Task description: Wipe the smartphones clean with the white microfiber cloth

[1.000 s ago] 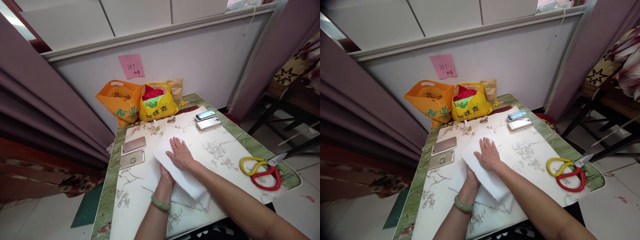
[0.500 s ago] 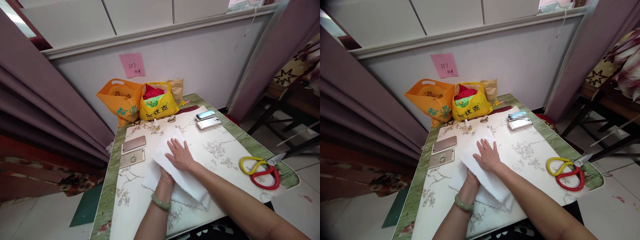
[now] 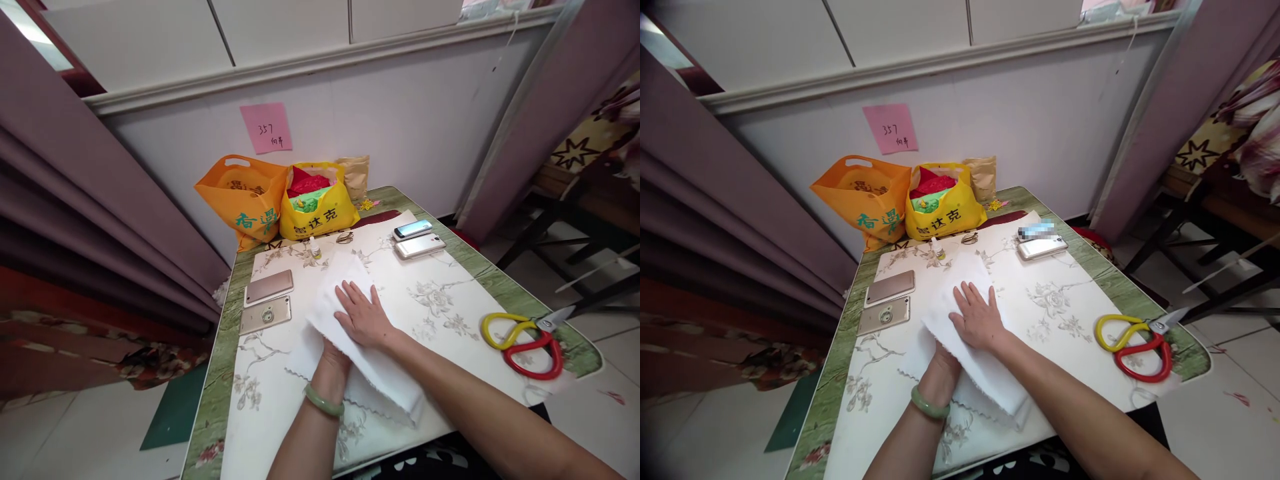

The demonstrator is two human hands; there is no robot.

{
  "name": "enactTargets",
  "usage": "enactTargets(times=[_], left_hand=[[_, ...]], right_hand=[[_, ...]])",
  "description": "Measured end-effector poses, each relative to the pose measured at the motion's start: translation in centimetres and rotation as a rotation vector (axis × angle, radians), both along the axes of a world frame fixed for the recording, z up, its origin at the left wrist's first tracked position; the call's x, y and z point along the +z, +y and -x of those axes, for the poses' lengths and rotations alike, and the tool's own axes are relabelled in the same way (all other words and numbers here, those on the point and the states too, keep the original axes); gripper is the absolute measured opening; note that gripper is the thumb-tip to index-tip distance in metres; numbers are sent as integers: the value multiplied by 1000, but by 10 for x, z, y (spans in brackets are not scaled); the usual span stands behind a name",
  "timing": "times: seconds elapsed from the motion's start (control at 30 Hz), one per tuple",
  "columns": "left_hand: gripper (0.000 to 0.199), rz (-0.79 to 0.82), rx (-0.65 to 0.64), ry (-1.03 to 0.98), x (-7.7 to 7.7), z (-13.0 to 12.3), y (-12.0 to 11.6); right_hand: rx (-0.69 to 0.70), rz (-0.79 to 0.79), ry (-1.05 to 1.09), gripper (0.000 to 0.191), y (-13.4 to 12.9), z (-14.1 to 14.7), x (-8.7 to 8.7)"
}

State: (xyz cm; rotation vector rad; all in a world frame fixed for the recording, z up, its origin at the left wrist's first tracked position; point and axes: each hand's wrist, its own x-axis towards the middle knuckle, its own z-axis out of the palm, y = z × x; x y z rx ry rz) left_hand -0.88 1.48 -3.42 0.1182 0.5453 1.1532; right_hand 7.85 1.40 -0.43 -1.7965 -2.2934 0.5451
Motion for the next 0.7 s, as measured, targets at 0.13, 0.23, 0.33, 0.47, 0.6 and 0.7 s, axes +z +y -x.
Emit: enactTargets(times=[0.13, 0.23, 0.33, 0.47, 0.6, 0.7], left_hand=[[59, 14, 3, -41, 9, -4, -2], [67, 7, 16, -57, 13, -4, -1], [71, 29, -20, -82, 11, -2, -1], [69, 60, 4, -85, 3, 3, -1], [63, 41, 41, -62, 1, 5, -3], [67, 32, -1, -29, 6, 3, -4]], right_hand=[[-112, 52, -8, 64, 31, -10, -2], [-168, 43, -27, 61, 37, -17, -6], [-190, -27, -67, 63, 21, -18, -11], [-114, -139, -104, 66, -9, -11, -12], [58, -147, -43, 59, -13, -3, -7], [59, -69, -12, 60, 6, -3, -4]])
